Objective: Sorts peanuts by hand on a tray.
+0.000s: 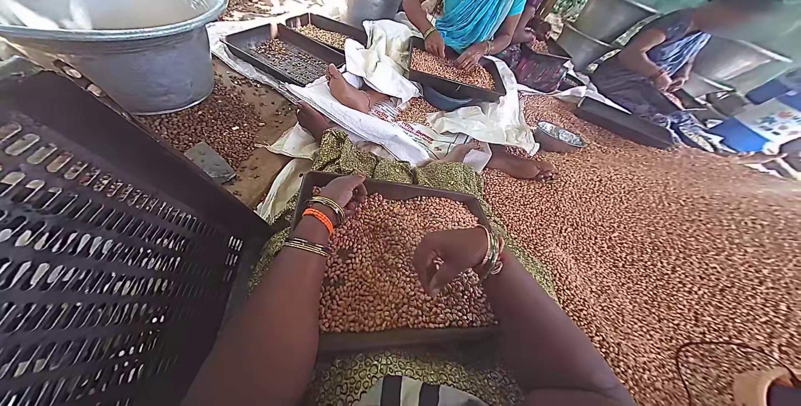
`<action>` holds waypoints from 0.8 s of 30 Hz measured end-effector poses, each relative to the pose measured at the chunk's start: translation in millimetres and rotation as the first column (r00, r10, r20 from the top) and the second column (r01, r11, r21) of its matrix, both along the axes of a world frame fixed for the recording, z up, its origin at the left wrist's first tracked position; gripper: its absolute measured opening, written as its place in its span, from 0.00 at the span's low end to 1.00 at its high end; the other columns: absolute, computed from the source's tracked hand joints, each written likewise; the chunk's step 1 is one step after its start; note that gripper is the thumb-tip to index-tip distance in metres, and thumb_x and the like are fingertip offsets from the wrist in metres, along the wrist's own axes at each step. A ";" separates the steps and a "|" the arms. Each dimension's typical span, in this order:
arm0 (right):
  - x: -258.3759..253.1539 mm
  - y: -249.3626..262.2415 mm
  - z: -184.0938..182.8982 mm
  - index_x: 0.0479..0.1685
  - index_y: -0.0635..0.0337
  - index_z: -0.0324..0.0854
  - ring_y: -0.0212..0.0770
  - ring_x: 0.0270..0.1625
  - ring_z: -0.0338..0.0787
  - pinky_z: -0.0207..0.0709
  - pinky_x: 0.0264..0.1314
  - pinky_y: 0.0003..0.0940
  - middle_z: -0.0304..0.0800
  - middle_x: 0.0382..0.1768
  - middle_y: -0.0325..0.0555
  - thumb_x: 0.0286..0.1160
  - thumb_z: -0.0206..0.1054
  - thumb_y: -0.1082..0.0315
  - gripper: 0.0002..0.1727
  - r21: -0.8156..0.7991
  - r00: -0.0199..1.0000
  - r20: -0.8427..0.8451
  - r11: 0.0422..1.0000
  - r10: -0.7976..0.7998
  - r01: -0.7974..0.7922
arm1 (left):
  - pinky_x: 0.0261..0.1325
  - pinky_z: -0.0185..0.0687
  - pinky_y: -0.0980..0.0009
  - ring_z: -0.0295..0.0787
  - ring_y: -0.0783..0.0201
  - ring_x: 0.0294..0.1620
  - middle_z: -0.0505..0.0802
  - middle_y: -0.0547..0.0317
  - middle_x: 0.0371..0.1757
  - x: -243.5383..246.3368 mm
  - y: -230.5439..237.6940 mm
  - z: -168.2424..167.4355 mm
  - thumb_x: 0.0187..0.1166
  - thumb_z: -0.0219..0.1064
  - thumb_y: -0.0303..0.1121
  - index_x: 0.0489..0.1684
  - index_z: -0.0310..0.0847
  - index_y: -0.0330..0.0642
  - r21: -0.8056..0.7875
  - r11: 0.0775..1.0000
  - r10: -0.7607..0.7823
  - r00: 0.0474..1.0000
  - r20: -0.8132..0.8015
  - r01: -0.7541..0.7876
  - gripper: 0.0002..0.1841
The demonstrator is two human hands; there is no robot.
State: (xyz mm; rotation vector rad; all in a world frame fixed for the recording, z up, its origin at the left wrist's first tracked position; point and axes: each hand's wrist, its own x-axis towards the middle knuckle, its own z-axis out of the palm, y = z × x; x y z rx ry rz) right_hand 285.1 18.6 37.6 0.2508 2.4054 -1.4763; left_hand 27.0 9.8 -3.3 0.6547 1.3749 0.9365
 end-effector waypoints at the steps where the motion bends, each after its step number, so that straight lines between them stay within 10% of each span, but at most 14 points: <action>1: 5.7 -1.1 -4.9 0.30 0.67 0.88 0.23 0.33 0.86 0.79 0.40 0.23 0.91 0.29 0.37 0.66 0.74 0.69 0.08 -0.090 0.999 -0.012 0.995 0.035 -0.035 | 0.13 0.55 0.81 0.63 0.74 0.10 0.79 0.65 0.17 0.7 0.6 -0.8 0.94 0.50 0.50 0.31 0.77 0.44 0.001 1.000 -0.001 1.000 0.001 0.001 0.23; 11: -33.2 -29.7 -24.3 0.58 0.67 0.88 0.56 0.51 0.93 0.83 0.62 0.56 0.94 0.48 0.61 0.77 0.71 0.74 0.14 0.364 0.969 0.182 0.927 -0.164 0.088 | 0.12 0.55 0.81 0.63 0.74 0.09 0.79 0.65 0.17 8.4 1.0 2.4 0.94 0.50 0.50 0.32 0.78 0.44 -0.064 0.995 -0.077 0.995 -0.070 0.072 0.23; 18: -50.6 -20.3 -23.7 0.84 0.53 0.68 0.67 0.62 0.90 0.81 0.61 0.68 0.89 0.59 0.64 0.88 0.56 0.66 0.25 0.708 0.700 0.278 0.633 -0.658 0.313 | 0.13 0.55 0.82 0.63 0.75 0.10 0.78 0.64 0.18 9.4 -2.4 6.5 0.95 0.49 0.50 0.35 0.78 0.43 -0.049 0.996 -0.078 0.994 -0.072 0.074 0.22; 24: -35.6 -24.0 -43.9 0.46 0.68 0.92 0.56 0.58 0.91 0.79 0.69 0.52 0.93 0.48 0.60 0.79 0.66 0.73 0.10 0.489 0.965 -0.080 0.833 -0.251 0.257 | 0.13 0.57 0.82 0.64 0.74 0.10 0.80 0.64 0.18 8.5 -1.2 3.4 0.94 0.49 0.51 0.34 0.80 0.43 -0.047 0.996 -0.086 0.990 -0.110 0.081 0.24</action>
